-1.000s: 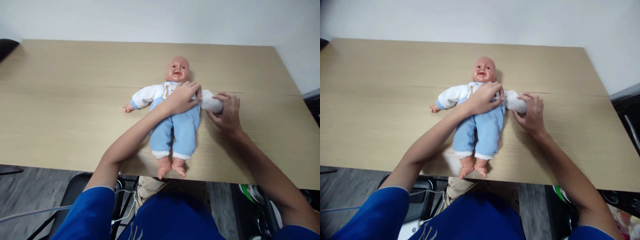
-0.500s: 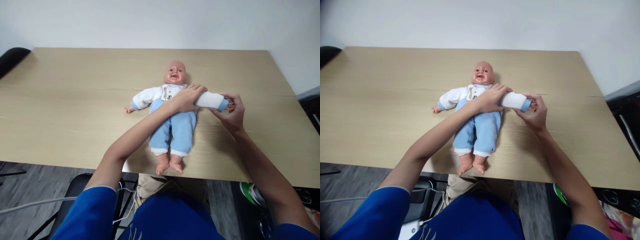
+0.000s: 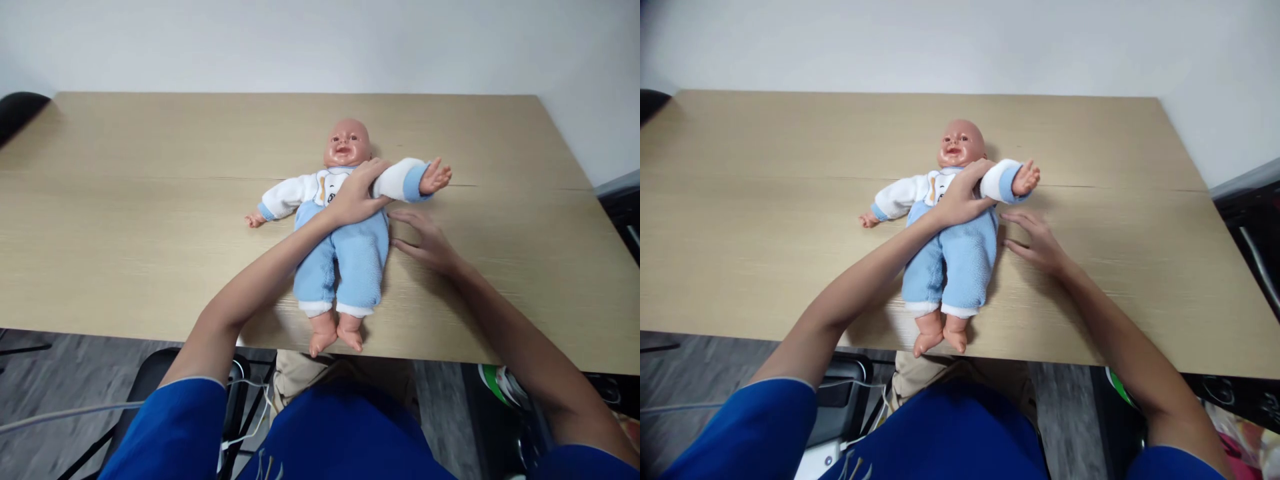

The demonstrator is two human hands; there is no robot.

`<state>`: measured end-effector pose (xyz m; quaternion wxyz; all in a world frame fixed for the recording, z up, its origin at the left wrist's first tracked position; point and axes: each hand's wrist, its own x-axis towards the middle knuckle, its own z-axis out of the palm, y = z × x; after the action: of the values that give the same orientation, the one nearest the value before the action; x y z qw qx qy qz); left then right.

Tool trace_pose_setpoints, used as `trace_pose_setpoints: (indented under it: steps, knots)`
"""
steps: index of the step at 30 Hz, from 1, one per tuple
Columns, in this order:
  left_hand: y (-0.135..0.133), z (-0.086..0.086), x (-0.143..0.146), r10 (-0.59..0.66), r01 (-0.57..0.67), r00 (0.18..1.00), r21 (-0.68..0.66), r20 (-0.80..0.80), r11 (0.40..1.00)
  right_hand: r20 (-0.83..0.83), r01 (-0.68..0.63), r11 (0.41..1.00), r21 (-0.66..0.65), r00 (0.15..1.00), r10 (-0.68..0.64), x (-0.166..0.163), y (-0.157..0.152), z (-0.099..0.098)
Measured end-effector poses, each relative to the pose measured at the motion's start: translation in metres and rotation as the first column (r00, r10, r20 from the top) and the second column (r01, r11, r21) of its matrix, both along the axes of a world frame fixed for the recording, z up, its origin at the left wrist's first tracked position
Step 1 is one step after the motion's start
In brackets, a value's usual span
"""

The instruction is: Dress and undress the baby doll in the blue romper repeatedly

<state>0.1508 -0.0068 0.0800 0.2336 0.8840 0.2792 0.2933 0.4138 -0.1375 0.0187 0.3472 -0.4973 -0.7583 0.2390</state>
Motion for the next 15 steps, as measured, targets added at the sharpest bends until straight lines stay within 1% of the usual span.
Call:
trace_pose_setpoints:
  steps: [2, 4, 5, 7, 9, 11, 13, 15]
  knots:
    - [0.002, -0.003, -0.004, 0.026, -0.023, 0.997, -0.040, 0.072, 0.999, 0.003, -0.024, 1.000, -0.014, 1.000, 0.024, -0.009, 0.000, 0.000]
    - [0.006, -0.006, -0.007, 0.043, -0.025, 0.981, -0.095, 0.191, 0.995, -0.029, -0.015, 1.000, -0.019, 0.999, 0.014, -0.020, 0.003, -0.002]
    - [0.008, -0.008, -0.009, 0.054, -0.022, 0.967, -0.129, 0.250, 0.991, -0.060, -0.007, 1.000, -0.030, 0.998, 0.005, -0.026, 0.005, -0.003]
    - [0.013, -0.012, -0.014, 0.116, -0.045, 0.934, -0.210, 0.338, 0.977, -0.170, -0.005, 0.996, -0.092, 0.985, -0.011, -0.040, 0.010, -0.005]
    - [0.018, -0.014, -0.020, 0.206, -0.105, 0.914, -0.287, 0.348, 0.952, -0.323, -0.014, 0.984, -0.180, 0.945, -0.046, -0.056, 0.018, -0.005]
    - [0.024, -0.015, -0.028, 0.279, -0.172, 0.906, -0.327, 0.319, 0.929, -0.462, -0.018, 0.965, -0.262, 0.880, -0.109, -0.074, 0.028, -0.003]
    - [0.028, -0.015, -0.037, 0.342, -0.226, 0.891, -0.362, 0.300, 0.905, -0.557, -0.029, 0.947, -0.320, 0.814, -0.164, -0.095, 0.041, 0.000]
    - [0.030, -0.014, -0.048, 0.405, -0.266, 0.865, -0.416, 0.295, 0.870, -0.631, -0.070, 0.932, -0.357, 0.754, -0.185, -0.116, 0.055, 0.004]
